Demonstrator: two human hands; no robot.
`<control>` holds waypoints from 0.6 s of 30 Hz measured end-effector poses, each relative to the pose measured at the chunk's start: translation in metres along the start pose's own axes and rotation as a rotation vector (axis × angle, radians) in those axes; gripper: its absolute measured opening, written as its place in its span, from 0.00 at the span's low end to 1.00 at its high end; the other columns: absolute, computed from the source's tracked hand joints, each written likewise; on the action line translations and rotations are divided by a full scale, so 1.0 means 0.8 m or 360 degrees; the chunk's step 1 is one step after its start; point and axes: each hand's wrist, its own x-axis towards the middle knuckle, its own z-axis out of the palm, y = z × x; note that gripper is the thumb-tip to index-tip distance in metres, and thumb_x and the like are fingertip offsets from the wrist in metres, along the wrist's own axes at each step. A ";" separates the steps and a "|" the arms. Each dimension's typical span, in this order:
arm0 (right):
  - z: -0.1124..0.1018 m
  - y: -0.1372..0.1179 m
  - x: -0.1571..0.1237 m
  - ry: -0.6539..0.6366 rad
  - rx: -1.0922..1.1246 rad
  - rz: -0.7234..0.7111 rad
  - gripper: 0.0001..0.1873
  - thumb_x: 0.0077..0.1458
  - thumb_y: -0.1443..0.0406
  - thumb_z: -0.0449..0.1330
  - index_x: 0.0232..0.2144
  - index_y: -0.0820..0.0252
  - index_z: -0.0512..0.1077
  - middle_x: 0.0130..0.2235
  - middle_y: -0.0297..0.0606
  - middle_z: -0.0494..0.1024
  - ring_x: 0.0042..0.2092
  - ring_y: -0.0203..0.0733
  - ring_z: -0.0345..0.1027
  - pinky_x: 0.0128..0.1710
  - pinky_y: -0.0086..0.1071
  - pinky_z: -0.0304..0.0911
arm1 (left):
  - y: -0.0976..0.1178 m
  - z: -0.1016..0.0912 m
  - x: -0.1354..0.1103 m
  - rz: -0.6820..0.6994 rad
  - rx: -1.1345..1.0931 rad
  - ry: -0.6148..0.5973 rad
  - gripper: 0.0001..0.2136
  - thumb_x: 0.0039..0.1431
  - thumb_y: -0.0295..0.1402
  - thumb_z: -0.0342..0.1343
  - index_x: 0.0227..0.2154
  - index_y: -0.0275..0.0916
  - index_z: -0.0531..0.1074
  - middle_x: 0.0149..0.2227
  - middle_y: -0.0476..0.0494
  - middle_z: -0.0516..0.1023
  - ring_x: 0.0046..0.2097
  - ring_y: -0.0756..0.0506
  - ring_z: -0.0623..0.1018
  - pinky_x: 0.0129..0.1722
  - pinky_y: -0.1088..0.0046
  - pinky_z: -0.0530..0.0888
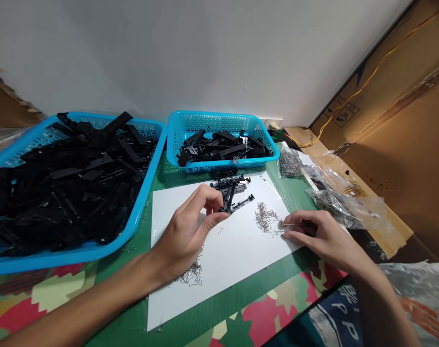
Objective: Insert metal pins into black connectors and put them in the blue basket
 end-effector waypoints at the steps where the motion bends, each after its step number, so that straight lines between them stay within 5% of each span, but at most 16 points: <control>1: 0.004 0.002 -0.002 0.0003 0.0033 -0.0007 0.10 0.64 0.56 0.65 0.40 0.54 0.82 0.31 0.34 0.79 0.31 0.39 0.65 0.31 0.32 0.58 | -0.001 0.000 -0.001 -0.0008 -0.0005 -0.0016 0.02 0.75 0.32 0.55 0.45 0.43 0.66 0.41 0.47 0.71 0.43 0.47 0.73 0.42 0.70 0.71; 7: 0.008 0.004 -0.004 -0.0066 0.0066 -0.0120 0.07 0.67 0.63 0.62 0.38 0.53 0.81 0.40 0.35 0.82 0.40 0.40 0.73 0.41 0.32 0.63 | 0.001 0.001 -0.006 -0.0081 -0.0106 -0.0122 0.02 0.75 0.32 0.53 0.47 0.44 0.66 0.39 0.49 0.73 0.39 0.47 0.76 0.36 0.71 0.73; 12: 0.001 -0.005 -0.006 -0.0134 0.0144 -0.0072 0.06 0.66 0.62 0.63 0.35 0.56 0.76 0.35 0.35 0.79 0.35 0.39 0.69 0.34 0.31 0.61 | 0.008 0.000 -0.003 -0.0014 -0.0039 -0.0167 0.05 0.74 0.28 0.55 0.48 0.43 0.69 0.39 0.48 0.77 0.38 0.48 0.76 0.36 0.71 0.73; 18: 0.028 -0.051 0.006 0.0104 0.0537 -0.0183 0.09 0.61 0.60 0.68 0.31 0.58 0.79 0.28 0.33 0.73 0.30 0.36 0.60 0.30 0.31 0.56 | 0.015 -0.003 0.000 0.0178 -0.0023 -0.0328 0.10 0.73 0.23 0.54 0.50 0.42 0.74 0.43 0.45 0.76 0.40 0.49 0.76 0.40 0.73 0.72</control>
